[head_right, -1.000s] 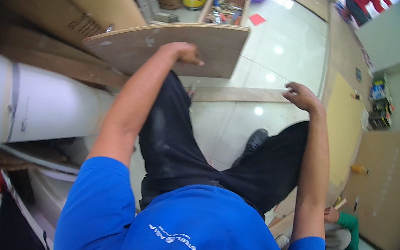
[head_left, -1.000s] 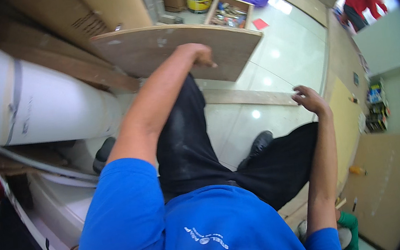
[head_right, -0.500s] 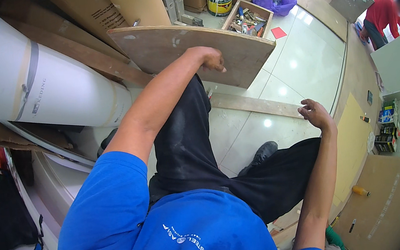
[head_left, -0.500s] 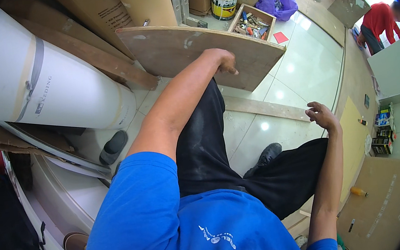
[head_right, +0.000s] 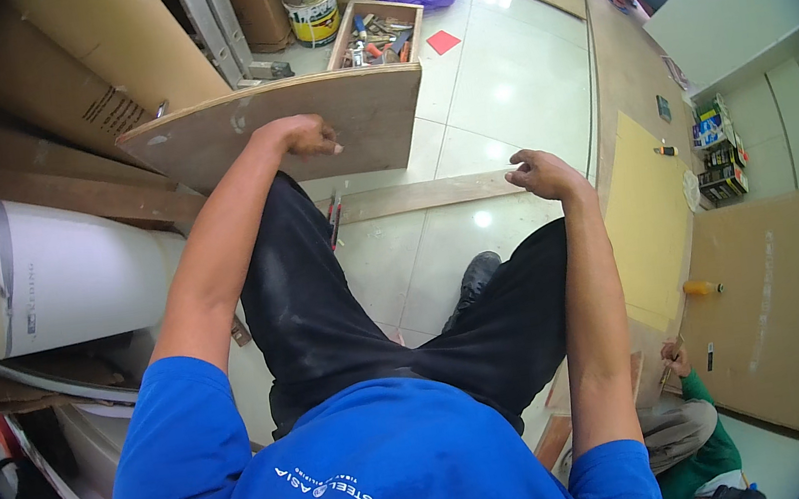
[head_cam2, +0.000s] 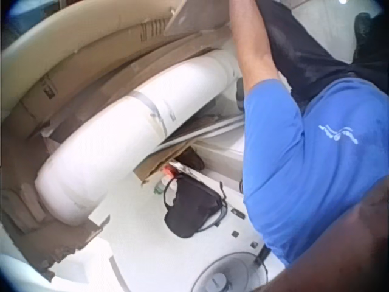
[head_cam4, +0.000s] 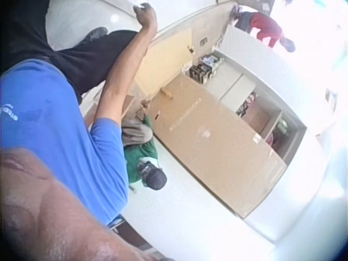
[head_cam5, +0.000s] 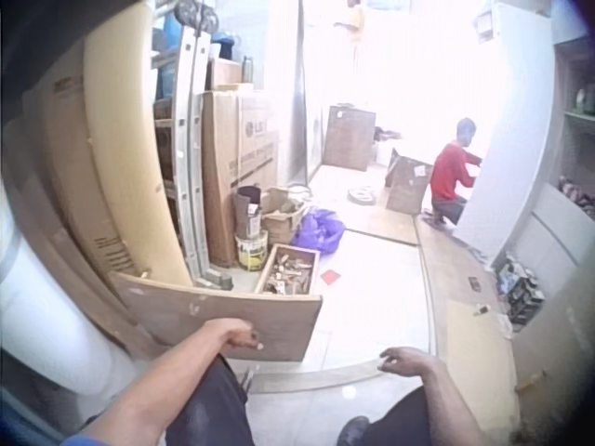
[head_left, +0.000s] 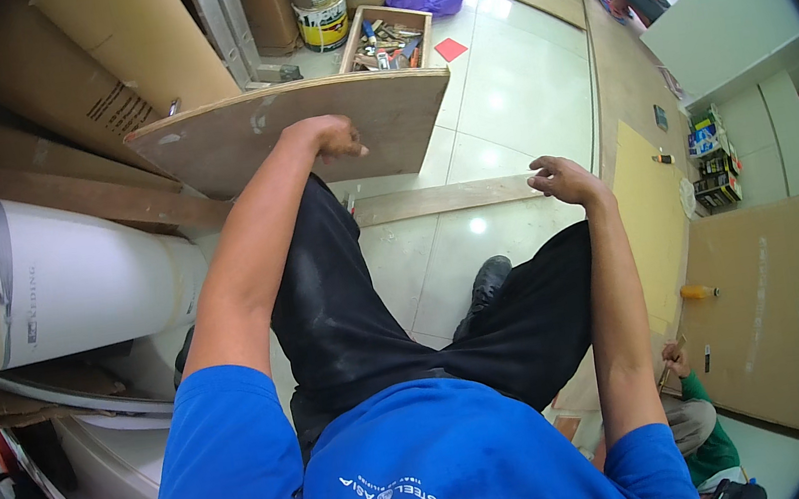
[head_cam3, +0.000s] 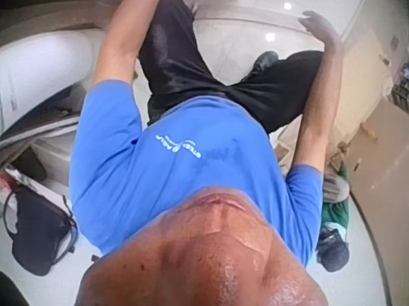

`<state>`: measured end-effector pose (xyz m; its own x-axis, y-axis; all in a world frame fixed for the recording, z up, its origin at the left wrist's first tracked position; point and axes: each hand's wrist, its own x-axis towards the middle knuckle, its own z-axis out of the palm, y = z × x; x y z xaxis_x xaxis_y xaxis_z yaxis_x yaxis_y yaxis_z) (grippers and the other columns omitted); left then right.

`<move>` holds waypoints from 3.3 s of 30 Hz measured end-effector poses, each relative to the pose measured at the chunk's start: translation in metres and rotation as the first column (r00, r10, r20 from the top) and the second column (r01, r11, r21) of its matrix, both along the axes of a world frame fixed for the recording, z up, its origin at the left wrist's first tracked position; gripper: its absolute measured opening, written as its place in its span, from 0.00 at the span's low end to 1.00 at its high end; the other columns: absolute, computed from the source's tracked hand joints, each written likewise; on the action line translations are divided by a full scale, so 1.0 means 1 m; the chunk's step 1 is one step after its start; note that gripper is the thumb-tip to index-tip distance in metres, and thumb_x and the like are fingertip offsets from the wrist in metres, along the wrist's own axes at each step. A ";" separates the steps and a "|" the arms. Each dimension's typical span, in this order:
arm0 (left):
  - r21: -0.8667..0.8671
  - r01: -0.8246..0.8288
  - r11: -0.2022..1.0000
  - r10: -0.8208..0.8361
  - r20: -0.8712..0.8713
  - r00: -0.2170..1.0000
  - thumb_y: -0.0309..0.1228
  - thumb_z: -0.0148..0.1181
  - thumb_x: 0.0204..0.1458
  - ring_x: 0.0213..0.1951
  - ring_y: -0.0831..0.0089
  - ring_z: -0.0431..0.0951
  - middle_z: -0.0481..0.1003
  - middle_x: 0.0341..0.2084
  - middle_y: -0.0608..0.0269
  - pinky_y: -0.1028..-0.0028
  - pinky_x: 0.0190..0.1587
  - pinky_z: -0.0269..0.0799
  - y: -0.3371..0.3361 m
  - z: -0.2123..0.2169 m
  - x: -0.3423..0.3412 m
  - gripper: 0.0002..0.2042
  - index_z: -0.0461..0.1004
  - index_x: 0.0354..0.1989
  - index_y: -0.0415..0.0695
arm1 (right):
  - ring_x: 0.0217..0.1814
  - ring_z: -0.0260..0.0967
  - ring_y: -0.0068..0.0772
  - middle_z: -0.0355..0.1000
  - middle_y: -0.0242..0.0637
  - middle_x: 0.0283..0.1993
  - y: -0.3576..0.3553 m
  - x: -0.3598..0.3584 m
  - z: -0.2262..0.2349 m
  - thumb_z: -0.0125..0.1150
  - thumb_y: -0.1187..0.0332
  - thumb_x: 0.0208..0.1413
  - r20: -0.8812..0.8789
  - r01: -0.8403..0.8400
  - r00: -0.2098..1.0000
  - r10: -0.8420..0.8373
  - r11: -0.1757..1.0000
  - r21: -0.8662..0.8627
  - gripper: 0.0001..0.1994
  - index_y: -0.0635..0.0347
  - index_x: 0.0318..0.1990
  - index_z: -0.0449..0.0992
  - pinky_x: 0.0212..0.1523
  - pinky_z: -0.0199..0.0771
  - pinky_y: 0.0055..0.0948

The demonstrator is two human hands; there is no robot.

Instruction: The person assembles a cabinet door by attaching hinges and applying edge banding. They handle a wooden door panel, metal hinges, and a strip of white edge banding, positioning and pressing the banding along the door edge.

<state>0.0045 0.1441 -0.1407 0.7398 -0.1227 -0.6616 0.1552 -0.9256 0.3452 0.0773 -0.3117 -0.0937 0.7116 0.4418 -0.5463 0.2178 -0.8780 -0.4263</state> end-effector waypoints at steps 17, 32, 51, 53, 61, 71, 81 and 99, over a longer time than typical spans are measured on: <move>-0.020 -0.015 1.000 0.014 -0.060 0.998 0.52 0.57 0.63 0.39 0.62 0.84 0.82 0.42 0.53 0.56 0.41 0.79 0.001 -0.005 0.004 0.26 0.77 0.60 0.46 | 0.46 0.80 0.35 0.81 0.46 0.51 -0.002 0.004 -0.008 0.64 0.55 0.65 0.045 -0.018 0.999 0.018 1.000 0.006 0.26 0.63 0.64 0.72 0.49 0.79 0.36; -0.073 -0.030 0.997 0.029 -0.007 1.000 0.51 0.61 0.62 0.36 0.62 0.83 0.81 0.39 0.51 0.63 0.42 0.81 0.004 -0.003 0.002 0.27 0.78 0.56 0.39 | 0.46 0.80 0.35 0.81 0.46 0.53 0.000 0.001 -0.006 0.64 0.55 0.64 0.049 -0.017 0.999 0.018 1.000 -0.024 0.27 0.62 0.64 0.72 0.50 0.79 0.37; -0.056 -0.036 0.998 0.036 0.001 0.999 0.52 0.60 0.62 0.33 0.62 0.84 0.81 0.38 0.51 0.60 0.42 0.78 0.001 0.001 0.000 0.27 0.78 0.57 0.40 | 0.56 0.79 0.45 0.80 0.52 0.56 0.003 -0.002 0.004 0.64 0.54 0.64 0.007 -0.005 1.000 0.005 1.000 -0.005 0.29 0.66 0.65 0.72 0.58 0.76 0.39; -0.050 -0.048 0.998 0.048 -0.005 0.999 0.52 0.60 0.62 0.33 0.62 0.84 0.81 0.39 0.51 0.60 0.42 0.78 0.001 0.001 0.000 0.27 0.78 0.57 0.40 | 0.56 0.79 0.45 0.80 0.51 0.56 0.003 -0.003 0.004 0.64 0.54 0.64 -0.011 0.014 1.000 -0.014 1.000 -0.001 0.29 0.66 0.65 0.71 0.58 0.76 0.39; -0.021 0.003 1.000 -0.004 -0.038 0.999 0.53 0.57 0.63 0.38 0.63 0.84 0.81 0.39 0.55 0.56 0.42 0.79 0.002 0.001 0.003 0.26 0.77 0.59 0.44 | 0.55 0.79 0.45 0.80 0.51 0.56 0.003 -0.003 0.006 0.64 0.54 0.65 0.000 0.006 1.000 -0.006 1.000 -0.011 0.29 0.66 0.65 0.72 0.58 0.76 0.39; -0.055 -0.032 0.998 0.032 -0.002 0.999 0.52 0.60 0.62 0.32 0.63 0.83 0.80 0.35 0.53 0.61 0.40 0.78 0.002 0.000 0.001 0.26 0.79 0.53 0.40 | 0.53 0.79 0.44 0.80 0.51 0.55 0.002 -0.002 0.003 0.64 0.54 0.64 0.001 -0.006 1.000 0.006 1.000 -0.007 0.29 0.66 0.65 0.72 0.57 0.76 0.39; -0.030 0.013 0.999 -0.014 -0.038 0.999 0.53 0.57 0.63 0.37 0.62 0.84 0.81 0.41 0.54 0.57 0.40 0.79 0.004 -0.005 0.005 0.27 0.77 0.58 0.43 | 0.53 0.80 0.44 0.80 0.51 0.55 0.001 0.001 -0.002 0.64 0.54 0.64 0.003 -0.005 1.000 0.005 1.000 0.002 0.29 0.65 0.64 0.72 0.57 0.76 0.39; -0.014 -0.028 1.000 0.028 -0.028 0.999 0.50 0.62 0.61 0.35 0.65 0.83 0.82 0.44 0.53 0.60 0.43 0.78 0.004 -0.006 0.005 0.26 0.77 0.58 0.41 | 0.54 0.79 0.44 0.79 0.50 0.56 0.003 -0.002 0.005 0.63 0.54 0.64 0.008 0.004 1.000 -0.004 1.000 -0.017 0.28 0.64 0.65 0.72 0.57 0.77 0.40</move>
